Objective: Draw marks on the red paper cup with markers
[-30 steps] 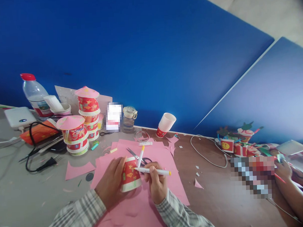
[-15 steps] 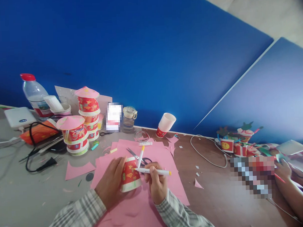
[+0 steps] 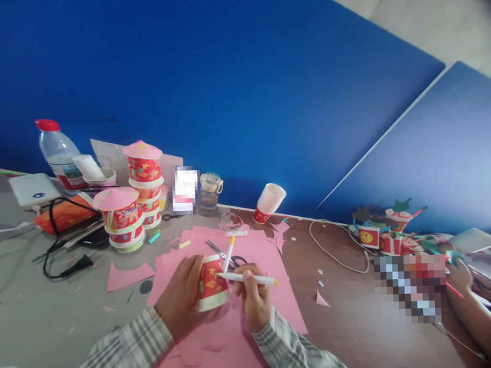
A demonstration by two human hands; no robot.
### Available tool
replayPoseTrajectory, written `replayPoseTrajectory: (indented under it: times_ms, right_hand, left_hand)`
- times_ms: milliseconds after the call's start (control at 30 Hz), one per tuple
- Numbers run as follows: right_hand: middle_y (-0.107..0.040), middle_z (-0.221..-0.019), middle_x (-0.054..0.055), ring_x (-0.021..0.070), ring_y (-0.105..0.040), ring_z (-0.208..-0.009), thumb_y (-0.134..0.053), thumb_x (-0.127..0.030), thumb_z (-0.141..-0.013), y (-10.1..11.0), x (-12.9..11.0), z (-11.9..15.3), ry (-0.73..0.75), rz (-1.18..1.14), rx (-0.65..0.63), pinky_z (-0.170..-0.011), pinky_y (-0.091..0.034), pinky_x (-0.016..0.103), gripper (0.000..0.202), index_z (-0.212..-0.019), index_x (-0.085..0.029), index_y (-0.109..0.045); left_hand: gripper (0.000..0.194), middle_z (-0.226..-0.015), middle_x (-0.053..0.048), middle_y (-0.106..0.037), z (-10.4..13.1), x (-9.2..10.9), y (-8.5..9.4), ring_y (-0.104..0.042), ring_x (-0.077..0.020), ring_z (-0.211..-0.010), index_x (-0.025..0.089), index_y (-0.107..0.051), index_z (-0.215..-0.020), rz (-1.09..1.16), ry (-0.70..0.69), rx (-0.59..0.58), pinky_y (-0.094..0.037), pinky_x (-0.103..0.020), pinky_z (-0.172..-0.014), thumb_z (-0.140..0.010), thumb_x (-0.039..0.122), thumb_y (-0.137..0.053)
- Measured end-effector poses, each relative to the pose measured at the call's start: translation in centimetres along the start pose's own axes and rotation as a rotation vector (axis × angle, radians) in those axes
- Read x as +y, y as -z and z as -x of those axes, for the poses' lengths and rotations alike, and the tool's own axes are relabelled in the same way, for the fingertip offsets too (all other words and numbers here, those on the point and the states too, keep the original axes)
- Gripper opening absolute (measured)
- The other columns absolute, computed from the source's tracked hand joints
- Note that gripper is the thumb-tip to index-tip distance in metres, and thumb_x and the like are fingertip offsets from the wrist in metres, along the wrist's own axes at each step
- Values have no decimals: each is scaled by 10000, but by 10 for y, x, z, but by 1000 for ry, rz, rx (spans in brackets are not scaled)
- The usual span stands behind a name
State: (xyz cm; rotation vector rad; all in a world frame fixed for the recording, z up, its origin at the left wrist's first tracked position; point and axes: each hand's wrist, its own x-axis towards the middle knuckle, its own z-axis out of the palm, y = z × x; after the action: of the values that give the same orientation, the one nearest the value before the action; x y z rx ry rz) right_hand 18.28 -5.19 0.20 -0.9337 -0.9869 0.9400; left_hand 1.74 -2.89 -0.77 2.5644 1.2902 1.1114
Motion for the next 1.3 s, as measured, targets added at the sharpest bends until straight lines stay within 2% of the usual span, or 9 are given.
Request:
replayPoseTrajectory:
  times_ms: [333,1100,1300]
  right_hand:
    - [-463,-376,-66,115,-415,-350,-513,-405,-760,2,2,0,-28,-43,2,-409,-383,227,274,-643,-177,-610]
    - [-484,-375,-57,102,-395,-339,-512,-407,-762,2,3,-2,-30,-55,27,-375,-344,196,287,-635,-173,-618]
    - [-441,-337,-75,93,-355,-317,-532,-413,-738,7,-1,1,-56,-148,36,-389,-356,212,288,-596,-176,-617]
  left_hand:
    - [931,-1109,-110,-461,-4,4,3,-437,-286,-1018,185,-165,-1253,56,32,2,-437,-455,-846,-548,572,-635]
    - [925,-1107,-108,-458,-5,4,2,-425,-286,-1028,180,-184,-1247,63,29,7,-437,-457,-849,-543,569,-641]
    - [889,-1094,-92,-466,-5,4,2,-437,-262,-1019,180,-210,-1234,107,66,-27,-425,-427,-877,-555,549,-649]
